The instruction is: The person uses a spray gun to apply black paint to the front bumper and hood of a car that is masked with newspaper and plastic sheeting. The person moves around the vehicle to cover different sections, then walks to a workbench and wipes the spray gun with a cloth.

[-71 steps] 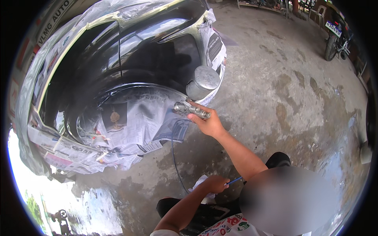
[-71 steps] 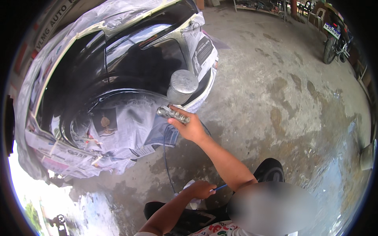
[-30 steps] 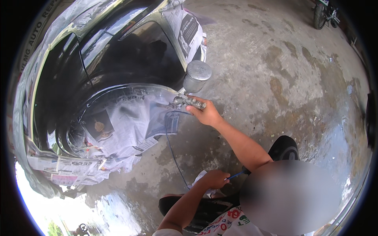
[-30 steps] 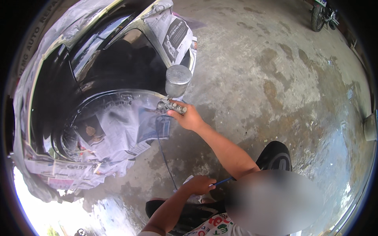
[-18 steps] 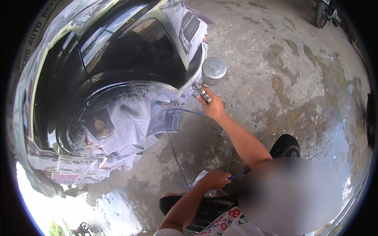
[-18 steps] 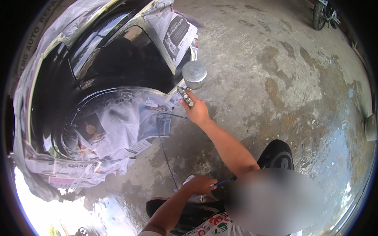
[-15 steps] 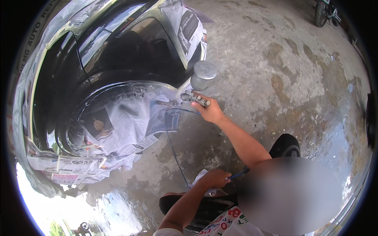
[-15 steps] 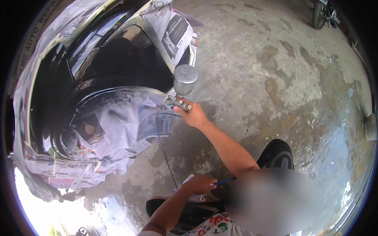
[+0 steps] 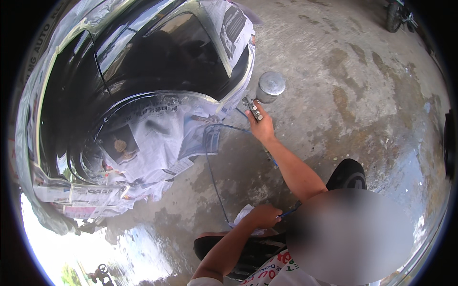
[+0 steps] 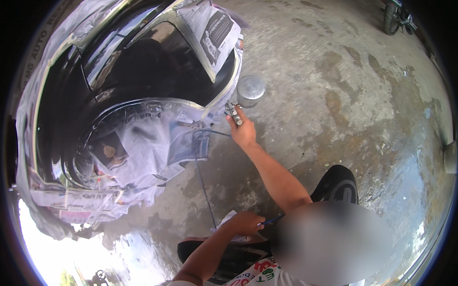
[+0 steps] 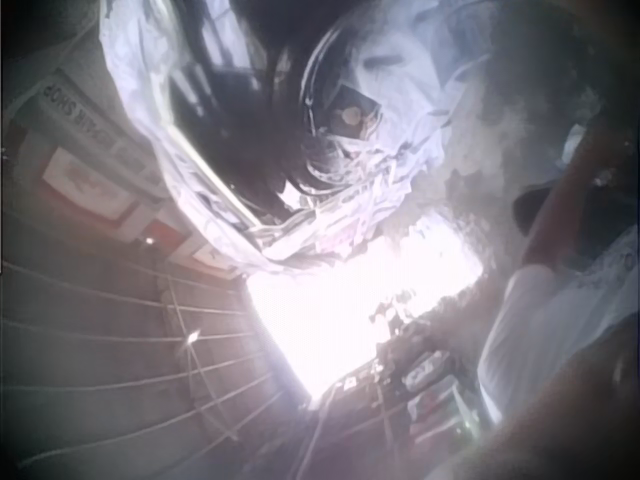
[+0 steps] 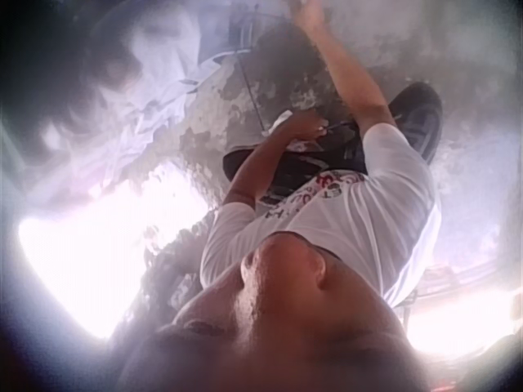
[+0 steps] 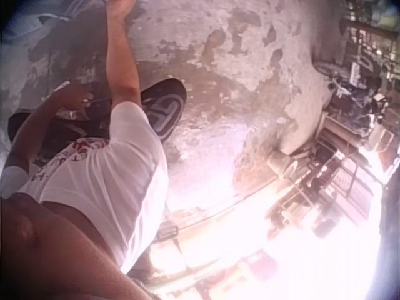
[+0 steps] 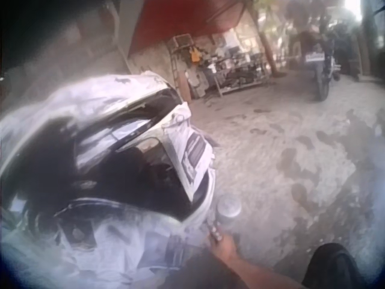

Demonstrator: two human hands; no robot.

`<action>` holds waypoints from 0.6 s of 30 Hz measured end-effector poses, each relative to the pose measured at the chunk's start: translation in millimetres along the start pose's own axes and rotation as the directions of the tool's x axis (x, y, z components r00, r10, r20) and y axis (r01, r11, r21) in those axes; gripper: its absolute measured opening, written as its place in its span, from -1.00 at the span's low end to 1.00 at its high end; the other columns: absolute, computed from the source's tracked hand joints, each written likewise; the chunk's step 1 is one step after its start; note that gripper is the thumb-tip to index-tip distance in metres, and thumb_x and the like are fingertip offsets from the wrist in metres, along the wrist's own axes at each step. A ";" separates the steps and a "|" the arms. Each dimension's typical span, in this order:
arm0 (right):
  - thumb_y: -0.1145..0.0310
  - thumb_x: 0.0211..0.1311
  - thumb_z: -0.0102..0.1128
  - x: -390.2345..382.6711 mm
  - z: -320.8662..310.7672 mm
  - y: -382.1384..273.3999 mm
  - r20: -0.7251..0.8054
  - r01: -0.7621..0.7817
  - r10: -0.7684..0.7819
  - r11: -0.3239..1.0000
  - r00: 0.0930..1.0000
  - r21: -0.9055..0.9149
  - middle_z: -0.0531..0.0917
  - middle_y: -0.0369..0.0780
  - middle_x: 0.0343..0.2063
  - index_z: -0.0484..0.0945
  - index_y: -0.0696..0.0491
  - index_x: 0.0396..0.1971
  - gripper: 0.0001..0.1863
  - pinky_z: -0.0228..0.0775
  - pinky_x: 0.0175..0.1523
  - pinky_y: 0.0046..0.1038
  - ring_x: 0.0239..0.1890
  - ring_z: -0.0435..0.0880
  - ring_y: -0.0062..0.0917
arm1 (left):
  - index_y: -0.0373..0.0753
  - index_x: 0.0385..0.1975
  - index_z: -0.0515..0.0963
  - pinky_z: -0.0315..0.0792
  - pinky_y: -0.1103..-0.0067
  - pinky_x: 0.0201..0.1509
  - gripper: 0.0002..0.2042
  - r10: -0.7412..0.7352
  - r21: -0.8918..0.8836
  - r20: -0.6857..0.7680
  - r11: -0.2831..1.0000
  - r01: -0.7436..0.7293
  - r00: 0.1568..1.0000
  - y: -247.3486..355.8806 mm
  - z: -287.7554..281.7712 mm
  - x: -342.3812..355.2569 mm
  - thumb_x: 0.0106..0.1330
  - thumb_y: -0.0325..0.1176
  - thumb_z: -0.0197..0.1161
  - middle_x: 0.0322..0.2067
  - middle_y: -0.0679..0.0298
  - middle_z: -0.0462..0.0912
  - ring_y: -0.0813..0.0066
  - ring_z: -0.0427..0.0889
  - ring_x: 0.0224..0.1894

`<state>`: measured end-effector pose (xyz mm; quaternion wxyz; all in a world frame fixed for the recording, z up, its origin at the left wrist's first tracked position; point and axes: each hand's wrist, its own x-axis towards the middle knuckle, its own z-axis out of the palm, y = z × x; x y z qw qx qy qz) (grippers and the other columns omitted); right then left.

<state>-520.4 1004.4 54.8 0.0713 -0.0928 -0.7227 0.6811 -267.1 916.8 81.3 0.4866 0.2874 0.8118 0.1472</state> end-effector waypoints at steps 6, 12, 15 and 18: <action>0.01 0.38 0.35 -17.6 14.7 10.1 0.293 0.083 -0.085 0.996 0.952 0.022 0.78 0.01 -0.16 0.54 -0.08 0.32 -0.42 0.56 0.05 -0.23 -0.01 0.75 -0.04 | -0.17 -0.14 0.61 0.47 0.06 -0.03 -0.76 -0.036 -0.018 0.002 0.999 0.036 0.999 1.6 -2.0 -0.6 0.47 -0.15 0.15 -0.28 -0.07 0.70 -0.16 0.67 -0.12; -0.05 0.39 0.31 -4.5 17.7 17.9 0.132 0.046 -0.048 0.999 0.990 0.022 0.78 -0.02 -0.22 0.60 -0.03 0.18 -0.48 0.57 0.00 -0.23 -0.07 0.79 -0.13 | -0.17 -0.16 0.62 0.48 0.07 -0.02 -0.75 -0.007 -0.027 -0.030 1.000 0.006 1.000 -1.9 4.5 -3.2 0.45 -0.13 0.16 -0.26 -0.05 0.71 -0.14 0.68 -0.11; -0.10 0.41 0.28 8.6 19.0 16.8 0.065 -0.077 0.075 0.997 0.995 0.028 0.77 -0.07 -0.31 0.60 0.04 0.07 -0.48 0.57 -0.02 -0.25 -0.20 0.80 -0.26 | -0.17 -0.17 0.63 0.49 0.08 0.01 -0.75 -0.028 0.005 0.022 1.000 0.028 0.999 5.9 -1.3 -4.9 0.45 -0.13 0.16 -0.23 -0.05 0.71 -0.13 0.68 -0.07; -0.08 0.49 0.19 -4.1 17.6 -8.9 0.214 -0.262 0.208 0.927 0.955 0.267 0.59 -0.28 -0.49 0.56 0.02 -0.06 -0.57 0.34 -0.51 -0.43 -0.61 0.48 -0.60 | -0.21 -0.16 0.67 0.53 0.10 0.06 -0.73 -0.036 0.008 0.013 0.999 0.036 0.999 11.3 -3.3 -11.5 0.42 -0.13 0.21 -0.17 -0.03 0.73 -0.10 0.70 -0.03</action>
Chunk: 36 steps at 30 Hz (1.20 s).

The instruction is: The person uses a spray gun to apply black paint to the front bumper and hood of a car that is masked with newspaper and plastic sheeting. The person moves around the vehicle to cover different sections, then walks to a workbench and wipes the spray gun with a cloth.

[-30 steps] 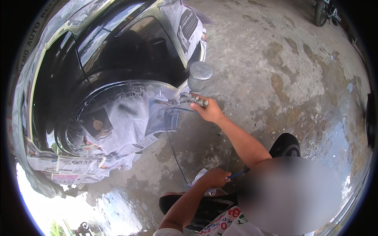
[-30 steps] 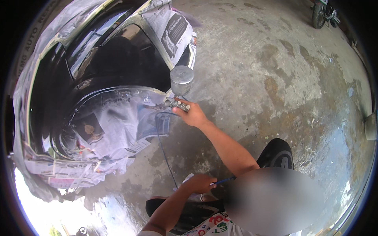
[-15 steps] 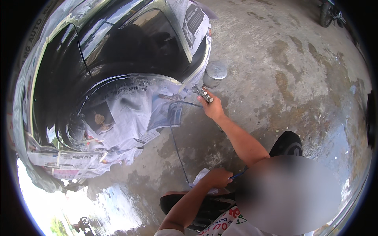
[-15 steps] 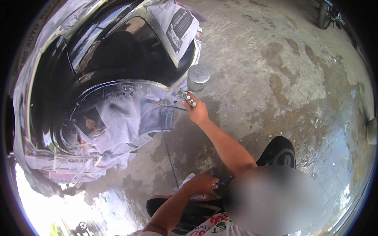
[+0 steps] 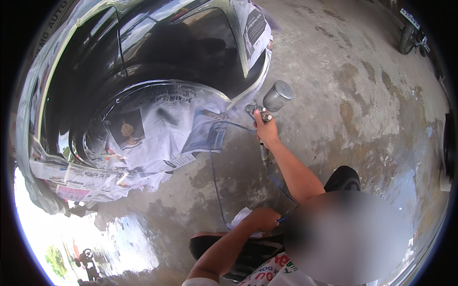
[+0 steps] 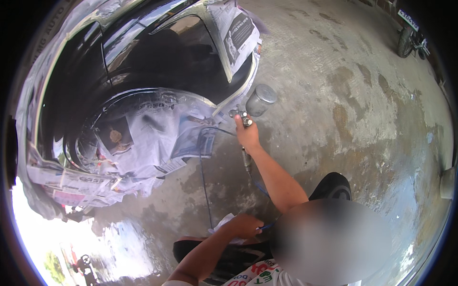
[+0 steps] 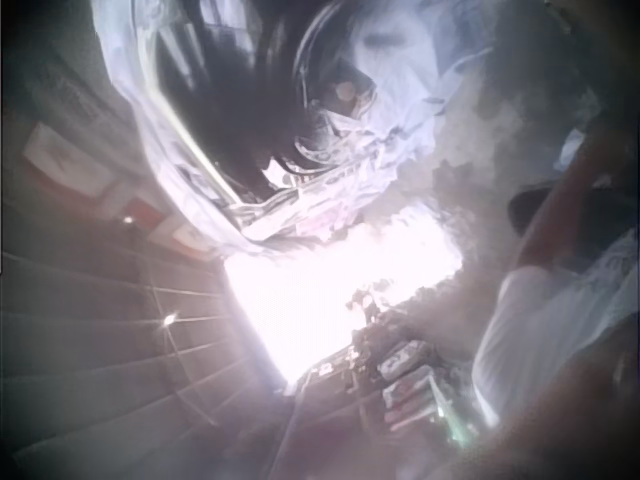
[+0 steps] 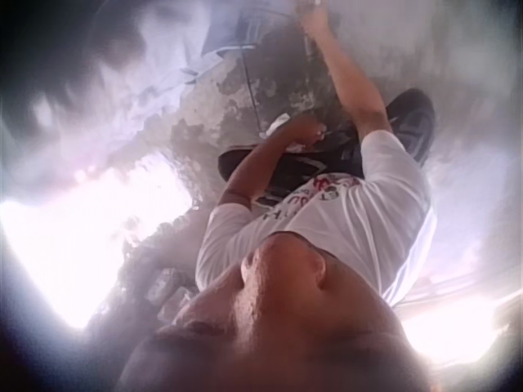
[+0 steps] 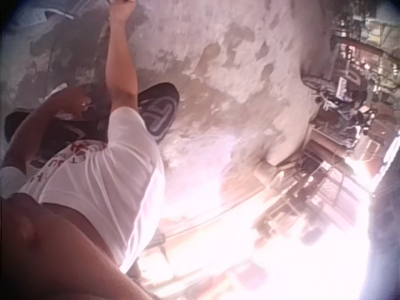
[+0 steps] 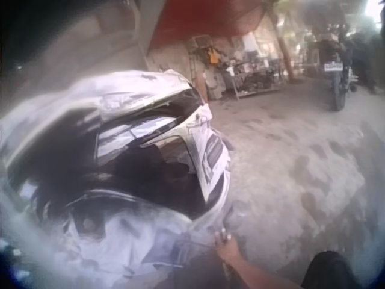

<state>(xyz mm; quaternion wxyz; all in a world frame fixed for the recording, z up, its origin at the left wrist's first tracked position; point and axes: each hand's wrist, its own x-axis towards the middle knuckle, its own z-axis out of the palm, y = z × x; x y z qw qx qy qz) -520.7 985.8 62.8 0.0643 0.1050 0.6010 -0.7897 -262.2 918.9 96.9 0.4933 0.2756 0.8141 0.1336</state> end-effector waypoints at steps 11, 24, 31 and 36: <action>-0.16 0.53 0.08 -56.0 7.7 -79.6 0.216 0.049 -0.103 0.970 0.971 0.238 0.62 -0.27 -0.41 0.48 0.03 -0.13 -0.51 0.27 -0.57 -0.49 -0.67 0.37 -0.64 | -0.21 -0.09 0.67 0.52 0.10 0.10 -0.69 -0.041 -0.036 -0.123 0.999 0.037 0.992 -4.0 -5.0 -11.2 0.42 -0.11 0.20 -0.15 -0.04 0.73 -0.12 0.68 0.01; 0.00 0.51 0.20 -3.9 -11.1 -13.6 -0.037 0.037 -0.034 0.997 0.999 0.065 0.49 -0.30 -0.54 0.51 0.07 -0.10 -0.61 0.21 -0.68 -0.48 -0.71 0.37 -0.64 | -0.21 -0.11 0.70 0.54 0.12 0.11 -0.70 -0.050 -0.059 -0.119 0.997 0.043 0.992 6.4 6.4 -10.9 0.38 -0.14 0.24 -0.11 -0.01 0.75 -0.10 0.71 0.01; -0.06 0.50 0.20 -38.2 -9.0 -67.6 0.043 0.027 -0.044 0.945 0.998 0.325 0.55 -0.24 -0.49 0.46 0.05 -0.09 -0.57 0.29 -0.58 -0.41 -0.68 0.38 -0.59 | -0.19 -0.11 0.70 0.54 0.13 0.12 -0.71 -0.076 -0.046 -0.111 0.996 0.071 0.991 8.0 3.1 -14.5 0.38 -0.14 0.25 -0.11 0.01 0.75 -0.09 0.71 0.02; 0.03 0.53 0.19 -17.3 -14.9 -50.7 -0.037 0.007 0.003 0.959 0.999 0.283 0.61 -0.19 -0.45 0.49 0.10 -0.05 -0.60 0.24 -0.62 -0.44 -0.70 0.36 -0.60 | -0.18 -0.15 0.71 0.53 0.12 0.11 -0.73 -0.059 -0.036 -0.127 0.998 0.054 0.990 7.8 5.0 -13.1 0.37 -0.13 0.25 -0.13 0.02 0.75 -0.09 0.71 -0.01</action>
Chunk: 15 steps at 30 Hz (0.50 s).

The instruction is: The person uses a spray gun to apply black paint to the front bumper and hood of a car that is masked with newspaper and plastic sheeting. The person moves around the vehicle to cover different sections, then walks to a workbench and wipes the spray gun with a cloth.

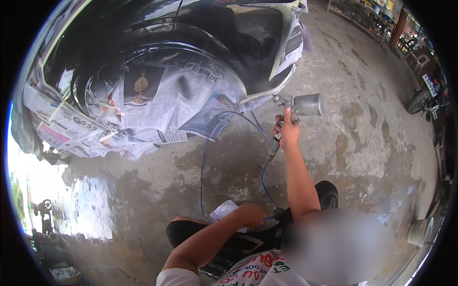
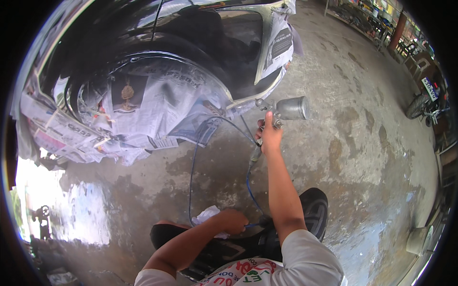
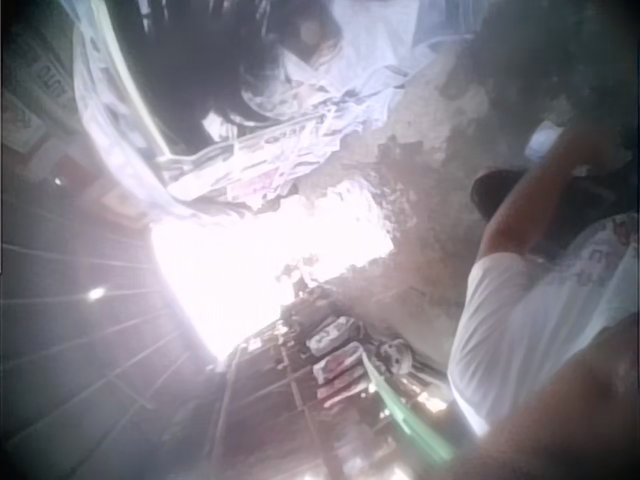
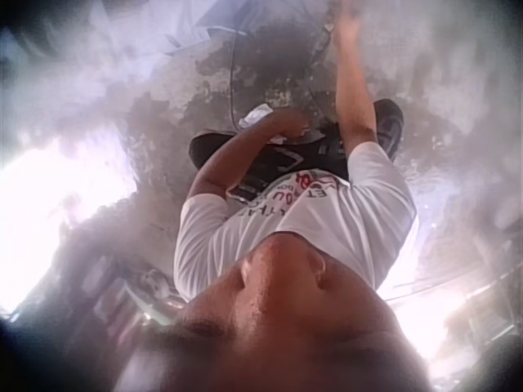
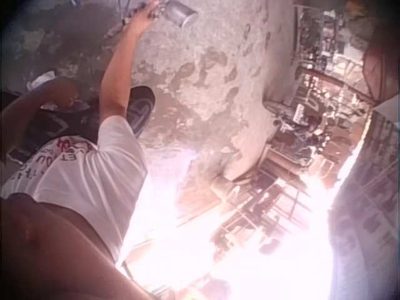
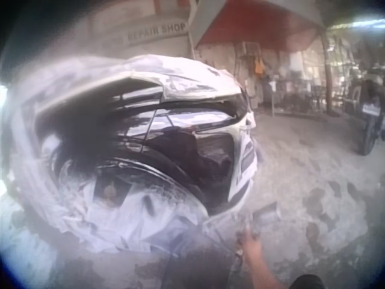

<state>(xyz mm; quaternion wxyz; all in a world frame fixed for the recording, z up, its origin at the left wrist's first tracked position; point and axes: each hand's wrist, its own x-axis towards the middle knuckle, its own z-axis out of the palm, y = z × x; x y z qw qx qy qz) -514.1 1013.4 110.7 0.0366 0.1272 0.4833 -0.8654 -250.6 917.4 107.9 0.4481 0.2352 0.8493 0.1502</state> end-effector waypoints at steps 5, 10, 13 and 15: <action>0.01 0.49 0.24 34.0 -22.8 43.6 -0.059 -0.008 -0.004 0.979 0.998 -0.203 0.63 -0.17 -0.44 0.51 0.11 -0.05 -0.57 0.22 -0.67 -0.44 -0.72 0.38 -0.59 | -0.24 -0.19 0.73 0.58 0.15 0.08 -0.73 0.027 -0.016 -0.022 0.999 -0.027 0.999 -1.7 8.3 3.8 0.31 -0.20 0.27 -0.14 0.00 0.76 -0.08 0.73 -0.03; 0.02 0.48 0.26 16.0 -15.1 67.8 -0.069 0.009 -0.032 0.952 0.997 -0.307 0.61 -0.19 -0.45 0.53 0.10 -0.08 -0.60 0.20 -0.71 -0.45 -0.74 0.39 -0.61 | -0.28 -0.22 0.75 0.60 0.16 0.04 -0.75 0.020 -0.043 -0.053 0.999 -0.022 0.998 -2.5 16.5 -2.2 0.24 -0.28 0.26 -0.15 -0.02 0.78 -0.08 0.75 -0.07; 0.04 0.49 0.25 16.5 -9.0 60.1 -0.059 0.098 -0.120 0.950 0.991 -0.297 0.58 -0.23 -0.47 0.52 0.09 -0.09 -0.62 0.20 -0.72 -0.45 -0.74 0.38 -0.62 | -0.27 -0.21 0.74 0.59 0.14 0.04 -0.74 0.010 -0.017 -0.043 1.000 -0.011 0.999 -0.9 13.3 0.8 0.27 -0.25 0.27 -0.15 -0.01 0.77 -0.08 0.74 -0.05; 0.05 0.49 0.24 4.6 4.4 47.2 -0.016 0.091 -0.099 0.959 0.995 -0.269 0.57 -0.24 -0.48 0.51 0.08 -0.09 -0.63 0.20 -0.70 -0.47 -0.73 0.37 -0.63 | -0.21 -0.16 0.73 0.56 0.12 0.06 -0.72 0.003 0.027 -0.006 1.000 -0.003 1.000 0.8 11.5 1.1 0.32 -0.16 0.29 -0.14 0.00 0.76 -0.08 0.73 -0.01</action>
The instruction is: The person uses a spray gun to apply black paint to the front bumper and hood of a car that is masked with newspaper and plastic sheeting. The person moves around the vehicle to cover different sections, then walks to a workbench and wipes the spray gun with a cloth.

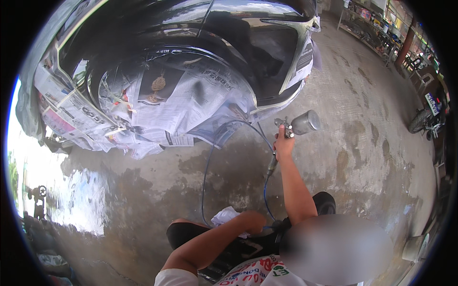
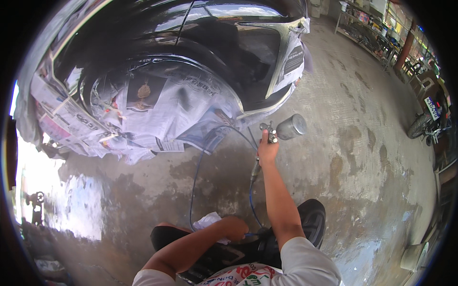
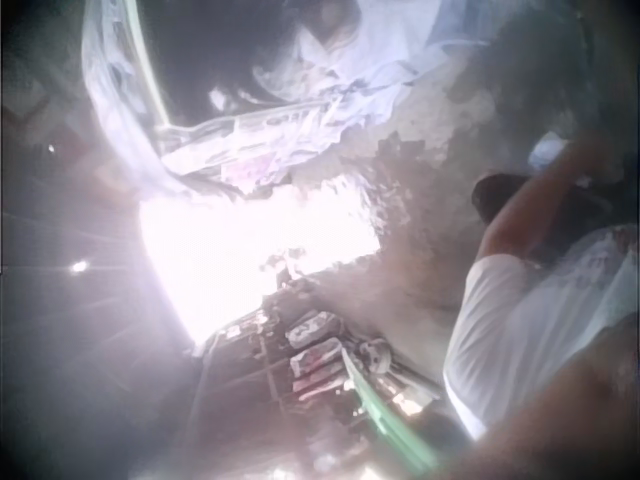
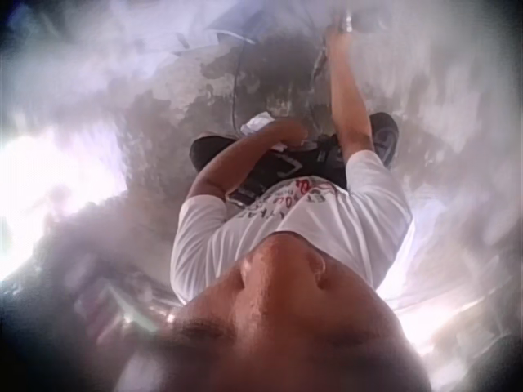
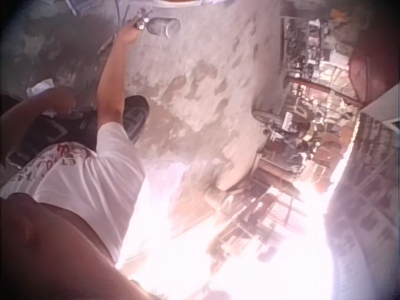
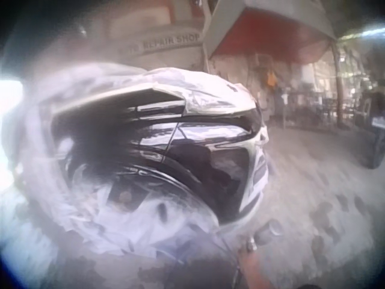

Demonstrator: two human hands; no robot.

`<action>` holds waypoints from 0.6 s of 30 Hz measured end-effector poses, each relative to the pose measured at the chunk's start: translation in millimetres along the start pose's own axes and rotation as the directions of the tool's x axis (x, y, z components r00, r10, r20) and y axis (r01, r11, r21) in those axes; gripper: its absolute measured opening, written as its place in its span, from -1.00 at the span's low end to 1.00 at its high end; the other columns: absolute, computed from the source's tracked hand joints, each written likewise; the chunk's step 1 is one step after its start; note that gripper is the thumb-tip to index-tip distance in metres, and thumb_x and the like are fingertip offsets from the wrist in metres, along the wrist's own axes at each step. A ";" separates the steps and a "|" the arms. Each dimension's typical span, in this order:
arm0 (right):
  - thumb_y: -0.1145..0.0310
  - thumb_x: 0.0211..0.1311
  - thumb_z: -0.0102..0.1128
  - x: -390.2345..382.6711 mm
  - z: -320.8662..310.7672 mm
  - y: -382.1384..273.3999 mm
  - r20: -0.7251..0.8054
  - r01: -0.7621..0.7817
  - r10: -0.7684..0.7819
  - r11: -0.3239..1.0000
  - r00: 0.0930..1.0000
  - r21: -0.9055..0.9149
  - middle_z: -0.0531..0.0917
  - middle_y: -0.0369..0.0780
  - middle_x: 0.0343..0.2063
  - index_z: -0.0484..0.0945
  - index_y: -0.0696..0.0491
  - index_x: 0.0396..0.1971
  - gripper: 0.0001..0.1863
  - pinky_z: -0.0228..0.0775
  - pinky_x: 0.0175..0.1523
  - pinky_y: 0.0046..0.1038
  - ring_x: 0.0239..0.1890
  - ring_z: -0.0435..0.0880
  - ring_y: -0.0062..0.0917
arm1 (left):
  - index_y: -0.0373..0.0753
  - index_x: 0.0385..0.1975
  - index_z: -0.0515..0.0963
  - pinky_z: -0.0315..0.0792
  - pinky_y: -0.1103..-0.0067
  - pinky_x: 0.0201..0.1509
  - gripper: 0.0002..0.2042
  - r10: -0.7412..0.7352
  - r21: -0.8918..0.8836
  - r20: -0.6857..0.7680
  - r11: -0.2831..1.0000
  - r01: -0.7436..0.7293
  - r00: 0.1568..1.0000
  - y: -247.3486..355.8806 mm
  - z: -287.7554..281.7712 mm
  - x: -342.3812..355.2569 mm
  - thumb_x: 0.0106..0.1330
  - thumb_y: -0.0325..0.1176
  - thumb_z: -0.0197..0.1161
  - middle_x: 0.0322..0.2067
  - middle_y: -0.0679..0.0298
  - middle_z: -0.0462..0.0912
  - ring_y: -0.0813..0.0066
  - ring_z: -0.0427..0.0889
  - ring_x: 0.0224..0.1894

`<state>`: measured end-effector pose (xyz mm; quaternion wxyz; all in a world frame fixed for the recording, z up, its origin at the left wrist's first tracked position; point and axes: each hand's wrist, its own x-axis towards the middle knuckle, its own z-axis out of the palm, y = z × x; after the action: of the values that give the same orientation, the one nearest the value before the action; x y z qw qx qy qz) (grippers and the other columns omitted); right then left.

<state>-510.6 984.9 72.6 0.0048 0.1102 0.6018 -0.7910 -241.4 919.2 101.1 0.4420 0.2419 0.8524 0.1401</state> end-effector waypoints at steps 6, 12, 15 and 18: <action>0.06 0.50 0.24 -70.8 30.5 -97.0 0.319 -0.014 -0.027 0.992 0.947 0.126 0.59 -0.23 -0.46 0.48 0.05 -0.06 -0.65 0.20 -0.65 -0.53 -0.72 0.36 -0.65 | -0.29 -0.21 0.76 0.62 0.16 -0.03 -0.77 0.030 0.013 -0.090 0.999 -0.029 0.995 1.4 0.6 -12.1 0.22 -0.37 0.24 -0.17 -0.02 0.78 -0.06 0.77 -0.09; 0.11 0.52 0.22 -84.4 34.4 -108.9 0.289 0.158 -0.143 0.987 0.947 -0.029 0.61 -0.23 -0.40 0.46 0.05 -0.05 -0.68 0.18 -0.67 -0.56 -0.73 0.34 -0.69 | -0.23 -0.19 0.77 0.62 0.19 -0.03 -0.74 -0.006 -0.041 -0.087 0.999 0.002 0.996 -11.0 -5.8 -8.9 0.14 -0.32 0.34 -0.16 0.01 0.79 -0.04 0.76 -0.07; 0.14 0.52 0.21 -78.4 39.2 -96.6 0.208 0.136 -0.116 0.987 0.971 -0.081 0.63 -0.22 -0.41 0.46 0.07 -0.07 -0.69 0.17 -0.70 -0.55 -0.75 0.34 -0.70 | -0.19 -0.19 0.78 0.61 0.18 -0.03 -0.72 0.113 0.008 -0.086 0.994 -0.113 0.990 -23.2 -1.4 -8.3 0.08 -0.31 0.39 -0.17 0.02 0.78 -0.03 0.76 -0.06; 0.14 0.51 0.21 -85.1 43.8 -97.1 0.229 0.120 -0.081 0.980 0.970 -0.159 0.67 -0.20 -0.43 0.46 0.09 -0.06 -0.69 0.17 -0.72 -0.54 -0.78 0.37 -0.69 | -0.15 -0.19 0.78 0.62 0.17 -0.04 -0.70 0.109 -0.018 -0.146 0.993 -0.113 0.983 -38.7 -0.7 -20.4 0.04 -0.32 0.40 -0.18 0.06 0.79 -0.02 0.76 -0.07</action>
<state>-448.6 959.3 191.4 0.0411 -0.0103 0.6683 -0.7427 -243.1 875.5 98.0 0.3735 0.2724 0.8656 0.1927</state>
